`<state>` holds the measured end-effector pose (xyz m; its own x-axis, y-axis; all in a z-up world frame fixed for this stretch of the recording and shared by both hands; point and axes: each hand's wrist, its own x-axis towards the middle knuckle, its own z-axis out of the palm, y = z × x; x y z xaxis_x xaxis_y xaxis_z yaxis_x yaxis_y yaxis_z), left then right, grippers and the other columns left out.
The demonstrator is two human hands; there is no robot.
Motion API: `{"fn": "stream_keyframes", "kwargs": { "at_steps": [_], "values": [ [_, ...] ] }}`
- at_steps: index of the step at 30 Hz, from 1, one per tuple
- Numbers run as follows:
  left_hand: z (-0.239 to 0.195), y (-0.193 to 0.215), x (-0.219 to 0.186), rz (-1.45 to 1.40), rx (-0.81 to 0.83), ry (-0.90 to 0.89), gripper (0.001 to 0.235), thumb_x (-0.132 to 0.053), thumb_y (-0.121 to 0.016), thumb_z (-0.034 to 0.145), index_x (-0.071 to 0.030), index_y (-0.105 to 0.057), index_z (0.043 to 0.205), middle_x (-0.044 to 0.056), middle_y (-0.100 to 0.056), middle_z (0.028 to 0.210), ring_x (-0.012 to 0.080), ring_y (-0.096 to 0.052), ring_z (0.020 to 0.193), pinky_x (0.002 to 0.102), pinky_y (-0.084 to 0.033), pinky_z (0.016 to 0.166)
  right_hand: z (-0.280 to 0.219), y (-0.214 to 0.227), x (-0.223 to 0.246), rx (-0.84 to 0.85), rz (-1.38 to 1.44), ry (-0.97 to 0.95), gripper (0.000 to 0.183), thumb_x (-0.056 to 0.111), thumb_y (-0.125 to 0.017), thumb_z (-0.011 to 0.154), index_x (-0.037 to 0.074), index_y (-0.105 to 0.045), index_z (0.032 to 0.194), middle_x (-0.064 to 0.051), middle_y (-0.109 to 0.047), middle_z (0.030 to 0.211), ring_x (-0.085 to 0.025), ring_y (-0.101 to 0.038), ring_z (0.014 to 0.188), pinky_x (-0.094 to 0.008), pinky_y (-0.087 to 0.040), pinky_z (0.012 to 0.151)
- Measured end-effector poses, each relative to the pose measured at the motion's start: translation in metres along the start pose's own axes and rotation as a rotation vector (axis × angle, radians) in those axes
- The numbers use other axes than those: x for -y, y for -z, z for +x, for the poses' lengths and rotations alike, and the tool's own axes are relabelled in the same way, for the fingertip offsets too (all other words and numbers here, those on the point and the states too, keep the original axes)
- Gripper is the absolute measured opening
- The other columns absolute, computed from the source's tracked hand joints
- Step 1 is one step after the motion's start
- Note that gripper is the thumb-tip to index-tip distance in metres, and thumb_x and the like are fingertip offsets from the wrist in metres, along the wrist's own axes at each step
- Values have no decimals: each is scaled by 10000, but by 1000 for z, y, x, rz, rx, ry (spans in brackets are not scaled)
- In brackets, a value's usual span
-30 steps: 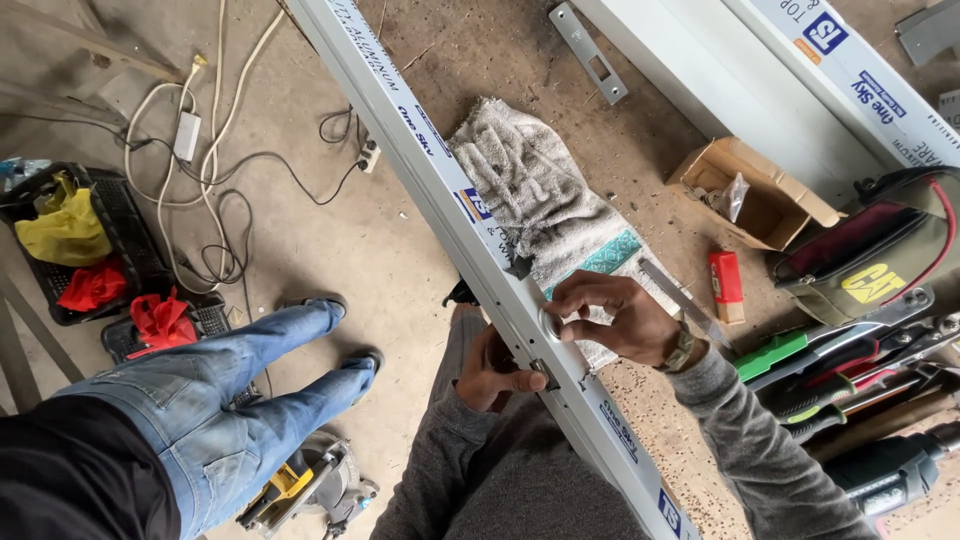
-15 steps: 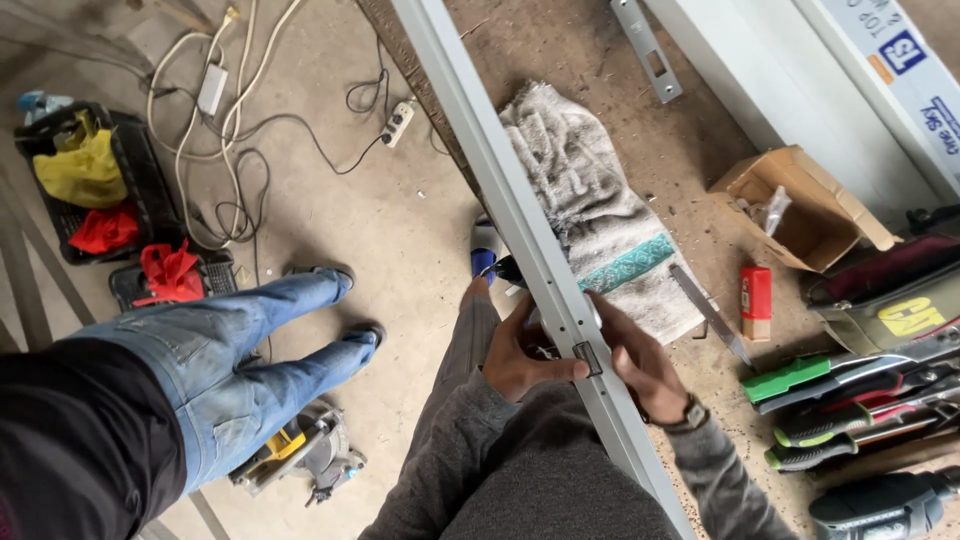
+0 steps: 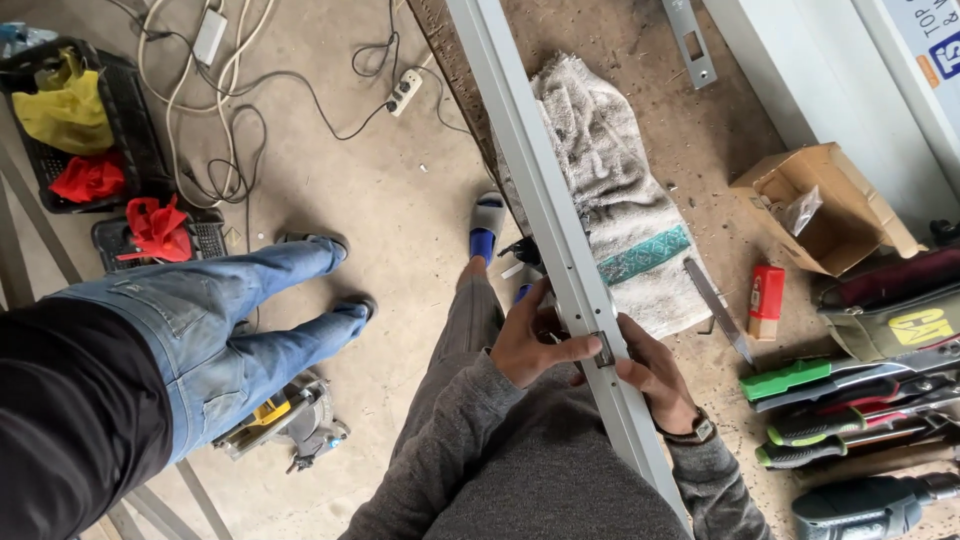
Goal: Inserting and aligning a roller assembly into an aluminum frame profile
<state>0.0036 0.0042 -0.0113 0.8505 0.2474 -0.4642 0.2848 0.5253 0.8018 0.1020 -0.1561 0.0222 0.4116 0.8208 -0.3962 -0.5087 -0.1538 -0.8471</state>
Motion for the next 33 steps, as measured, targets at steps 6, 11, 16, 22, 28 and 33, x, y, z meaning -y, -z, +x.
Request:
{"fn": "stream_keyframes", "kwargs": {
  "at_steps": [6,11,16,22,28,33],
  "values": [
    [-4,-5,-13,13,-43,-10,1032,-260,-983,656,12,-443,1493,311,-698,1030,390,-685,956,518,-557,855,1,3,-10,-6,-51,21,705,356,-690,837,-72,-541,1377,-214,-661,985,-269,-649,850,-437,-574,777],
    [-3,1,-2,23,-62,-76,1034,-265,-1006,611,9,-492,1465,281,-700,1070,379,-677,1007,496,-521,924,8,12,-12,-14,-100,21,686,376,-693,839,-59,-576,1357,-214,-665,962,-258,-632,852,-418,-566,766],
    [-8,-3,-15,-19,-52,-66,1044,-294,-998,620,20,-484,1473,227,-717,992,294,-662,914,407,-507,897,10,4,-3,-35,-109,15,648,351,-694,833,-46,-598,1337,-174,-661,913,-225,-621,804,-376,-550,714],
    [-6,1,-13,-13,-8,-35,947,-338,-947,754,-6,-466,1499,232,-714,1049,331,-673,1003,442,-519,913,9,22,-28,-61,-164,-6,671,526,-543,912,-16,-646,1293,-154,-641,876,-198,-593,783,-338,-514,661],
    [-5,0,-1,-48,-43,-18,959,-270,-982,677,-33,-503,1473,248,-709,1077,324,-667,1002,455,-523,913,9,39,-65,-94,-127,7,513,317,-641,899,-51,-653,1256,-136,-631,789,-188,-595,711,-310,-521,617],
    [-9,-3,-9,-58,-40,-25,996,-282,-992,642,-4,-495,1460,238,-690,1046,311,-667,991,408,-521,905,1,76,-120,-123,-123,-10,556,307,-676,868,-64,-636,1280,-124,-629,792,-176,-586,711,-308,-522,592]
  ]
}}
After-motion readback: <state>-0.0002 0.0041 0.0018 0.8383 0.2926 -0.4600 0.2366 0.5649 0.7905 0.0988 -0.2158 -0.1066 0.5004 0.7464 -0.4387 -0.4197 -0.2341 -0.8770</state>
